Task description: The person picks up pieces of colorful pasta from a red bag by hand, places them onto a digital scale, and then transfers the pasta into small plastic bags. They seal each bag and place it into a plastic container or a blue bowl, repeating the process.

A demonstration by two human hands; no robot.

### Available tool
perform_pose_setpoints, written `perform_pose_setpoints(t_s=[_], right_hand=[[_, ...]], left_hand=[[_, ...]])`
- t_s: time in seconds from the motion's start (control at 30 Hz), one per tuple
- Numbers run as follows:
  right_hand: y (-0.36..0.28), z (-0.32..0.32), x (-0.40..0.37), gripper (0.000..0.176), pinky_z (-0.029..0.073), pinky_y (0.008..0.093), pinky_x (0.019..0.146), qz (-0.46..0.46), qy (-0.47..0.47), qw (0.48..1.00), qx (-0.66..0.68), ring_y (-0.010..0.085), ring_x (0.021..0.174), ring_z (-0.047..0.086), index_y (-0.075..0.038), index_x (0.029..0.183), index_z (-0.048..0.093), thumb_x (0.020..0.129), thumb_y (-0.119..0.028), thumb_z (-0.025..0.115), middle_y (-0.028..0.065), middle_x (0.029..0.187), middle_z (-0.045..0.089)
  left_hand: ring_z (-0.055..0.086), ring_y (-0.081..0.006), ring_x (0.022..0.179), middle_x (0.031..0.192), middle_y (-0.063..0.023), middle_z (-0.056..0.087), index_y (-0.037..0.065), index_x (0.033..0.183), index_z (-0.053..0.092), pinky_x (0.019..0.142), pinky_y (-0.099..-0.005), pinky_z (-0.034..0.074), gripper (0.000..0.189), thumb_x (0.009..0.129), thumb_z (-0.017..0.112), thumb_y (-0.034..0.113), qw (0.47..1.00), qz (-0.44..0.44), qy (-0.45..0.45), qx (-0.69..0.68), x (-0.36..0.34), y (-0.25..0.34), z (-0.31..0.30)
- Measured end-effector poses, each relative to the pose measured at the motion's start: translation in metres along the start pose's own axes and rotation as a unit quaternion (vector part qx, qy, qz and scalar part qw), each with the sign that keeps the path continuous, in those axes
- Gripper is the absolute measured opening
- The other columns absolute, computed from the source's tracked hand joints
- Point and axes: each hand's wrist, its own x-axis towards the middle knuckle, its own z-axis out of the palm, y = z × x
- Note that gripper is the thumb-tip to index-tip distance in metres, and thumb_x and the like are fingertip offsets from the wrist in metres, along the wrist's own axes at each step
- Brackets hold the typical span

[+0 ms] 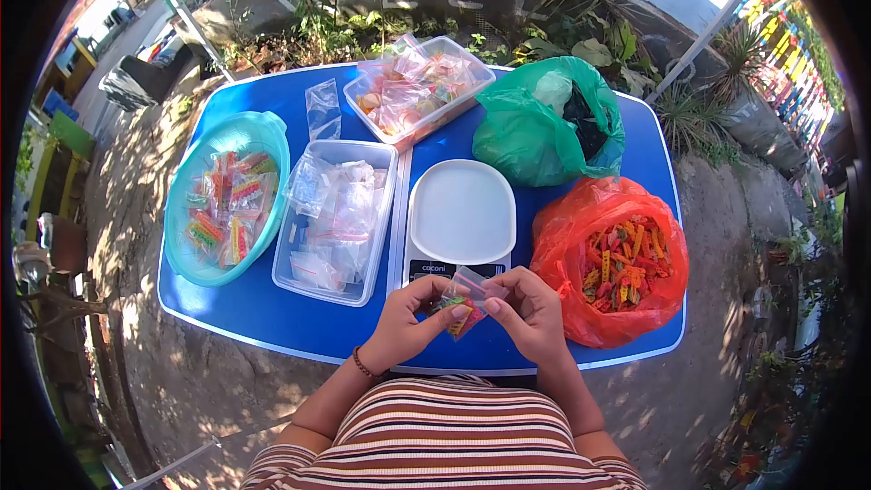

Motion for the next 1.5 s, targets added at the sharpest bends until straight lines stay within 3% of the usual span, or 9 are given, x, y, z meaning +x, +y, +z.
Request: perform_pose_setpoints(t_s=[0.13,0.23,0.37,0.47,0.73,0.9,1.1,1.23,1.5], right_hand=[[0.000,0.005,0.000,0.007,0.054,0.0250,0.064,-0.078,0.000,0.992,-0.094,0.0125,0.075,0.066,0.000,0.096,0.075,0.089,-0.001,0.076,0.0080,0.089,0.068],[-0.005,0.011,0.005,0.013,0.056,0.0271,0.065,-0.148,-0.003,0.976,-0.157,0.0158,0.076,0.068,-0.002,0.097,0.077,0.085,0.002,0.078,0.0088,0.090,0.068],[-0.016,0.027,0.022,0.020,0.056,0.0284,0.065,-0.234,-0.045,0.951,-0.197,0.0188,0.078,0.069,-0.003,0.099,0.078,0.081,0.004,0.080,0.0092,0.091,0.069],[-0.021,0.050,0.038,0.024,0.058,0.0287,0.068,-0.256,-0.081,0.944,-0.194,0.0195,0.081,0.071,-0.003,0.099,0.078,0.077,0.006,0.079,0.0098,0.094,0.069],[-0.021,0.115,0.071,0.041,0.058,0.0380,0.089,-0.277,-0.198,0.926,-0.160,0.0327,0.107,0.070,-0.002,0.125,0.069,0.085,0.000,0.076,0.0185,0.122,0.065],[-0.020,0.138,0.080,0.044,0.059,0.0380,0.090,-0.284,-0.197,0.923,-0.167,0.0336,0.115,0.067,-0.005,0.127,0.070,0.084,-0.003,0.079,0.0180,0.127,0.066],[-0.012,0.132,0.074,0.041,0.056,0.0387,0.093,-0.291,-0.213,0.915,-0.180,0.0319,0.114,0.067,-0.003,0.124,0.070,0.084,-0.002,0.078,0.0165,0.123,0.068],[-0.008,0.104,0.065,0.038,0.054,0.0422,0.092,-0.268,-0.199,0.917,-0.217,0.0324,0.110,0.066,-0.003,0.121,0.070,0.084,-0.003,0.076,0.0156,0.119,0.068],[-0.029,0.008,0.015,0.029,0.049,0.0417,0.085,-0.235,0.027,0.853,-0.466,0.0289,0.102,0.065,-0.006,0.113,0.071,0.085,-0.011,0.074,0.0079,0.112,0.069]], left_hand=[[0.068,-0.0150,0.098,0.115,-0.0100,0.069,0.008,0.115,0.073,0.088,-0.0282,0.055,0.030,0.087,0.082,0.014,0.932,0.206,0.044,0.294,0.006,0.011,-0.004],[0.068,-0.0202,0.088,0.107,-0.0084,0.066,0.014,0.123,0.073,0.073,-0.0289,0.055,0.041,0.083,0.084,0.014,0.877,0.231,0.076,0.415,-0.003,0.028,-0.012],[0.066,-0.0143,0.085,0.112,-0.0095,0.067,0.009,0.122,0.074,0.070,-0.0256,0.055,0.038,0.084,0.082,0.007,0.971,0.123,0.041,0.199,-0.018,0.034,-0.034],[0.070,-0.0174,0.093,0.112,-0.0103,0.068,0.007,0.119,0.074,0.076,-0.0277,0.058,0.035,0.084,0.081,0.005,0.948,0.183,0.106,0.239,-0.029,0.034,-0.049],[0.071,-0.0285,0.097,0.111,-0.0113,0.069,0.007,0.110,0.074,0.082,-0.0353,0.059,0.028,0.083,0.079,0.002,0.812,0.278,0.306,0.412,-0.064,0.025,-0.089],[0.071,-0.0284,0.095,0.107,-0.0109,0.070,0.003,0.102,0.073,0.081,-0.0356,0.059,0.017,0.086,0.075,-0.002,0.642,0.289,0.443,0.555,-0.067,0.026,-0.151],[0.071,-0.0276,0.099,0.111,-0.0115,0.071,0.005,0.101,0.075,0.094,-0.0416,0.055,0.014,0.088,0.075,0.010,0.590,0.105,0.537,0.594,-0.059,0.019,-0.211],[0.064,-0.0346,0.117,0.137,-0.0134,0.063,0.006,0.128,0.068,0.103,-0.0436,0.050,0.046,0.086,0.078,0.018,0.561,0.104,0.508,0.645,-0.044,0.046,-0.198],[0.058,-0.0280,0.128,0.137,-0.0071,0.064,0.014,0.128,0.069,0.115,-0.0517,0.037,0.048,0.083,0.082,0.026,0.798,0.267,0.074,0.535,0.024,0.032,-0.019]])
